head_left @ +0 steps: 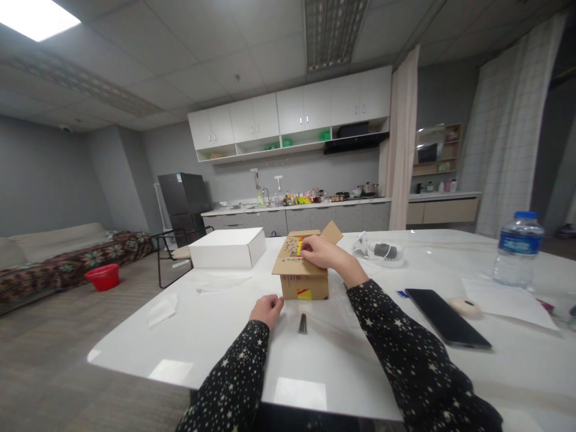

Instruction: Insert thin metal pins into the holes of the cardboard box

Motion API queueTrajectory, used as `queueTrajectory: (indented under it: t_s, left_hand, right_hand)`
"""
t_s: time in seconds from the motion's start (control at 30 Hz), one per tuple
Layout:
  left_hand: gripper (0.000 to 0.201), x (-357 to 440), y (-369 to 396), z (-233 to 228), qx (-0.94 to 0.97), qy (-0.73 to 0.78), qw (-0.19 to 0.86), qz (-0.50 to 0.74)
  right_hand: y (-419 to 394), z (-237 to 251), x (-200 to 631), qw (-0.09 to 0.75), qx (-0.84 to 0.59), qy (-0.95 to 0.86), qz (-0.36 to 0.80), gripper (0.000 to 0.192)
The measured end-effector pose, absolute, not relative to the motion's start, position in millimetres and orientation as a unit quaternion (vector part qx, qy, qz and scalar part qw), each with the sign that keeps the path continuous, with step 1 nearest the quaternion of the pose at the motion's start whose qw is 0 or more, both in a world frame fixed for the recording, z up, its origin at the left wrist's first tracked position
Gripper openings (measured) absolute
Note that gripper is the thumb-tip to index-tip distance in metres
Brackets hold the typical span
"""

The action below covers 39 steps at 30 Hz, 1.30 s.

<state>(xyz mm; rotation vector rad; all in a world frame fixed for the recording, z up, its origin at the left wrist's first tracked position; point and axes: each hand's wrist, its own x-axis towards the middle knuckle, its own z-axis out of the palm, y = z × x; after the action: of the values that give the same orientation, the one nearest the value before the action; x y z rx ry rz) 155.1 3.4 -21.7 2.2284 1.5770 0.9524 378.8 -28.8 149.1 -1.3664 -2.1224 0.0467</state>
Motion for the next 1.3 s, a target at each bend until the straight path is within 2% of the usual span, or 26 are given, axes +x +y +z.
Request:
queueTrajectory:
  t_s: [0.3,0.53,0.67,0.87,1.13,1.3]
  left_hand:
    - [0.041,152,6,-25,0.765,0.542,0.128,0.323]
    - [0.042,154,0,-19,0.762,0.544,0.141,0.32]
    - [0.038,154,-9,-12,0.764,0.536,0.17,0.315]
    - [0.038,147,-14,-10,0.778,0.54,0.13,0.292]
    - [0.042,118,-13,3,0.795,0.502,0.13,0.315]
    - [0.039,91,-23,16,0.811,0.535,0.07,0.226]
  right_hand:
    - [-57,152,341,0.391,-0.43,-0.813,-0.006,0.015]
    - [-82,117,320,0.413,-0.413,-0.81,-0.044,0.011]
    - [-92,80,322,0.4,-0.411,-0.817,-0.065,0.013]
    - [-100,36,320,0.357,-0.43,-0.826,-0.077,0.016]
    - [-102,34,297,0.354,-0.473,-0.806,-0.005,0.013]
    - [-103,29,286,0.349,-0.463,-0.814,0.034,0.012]
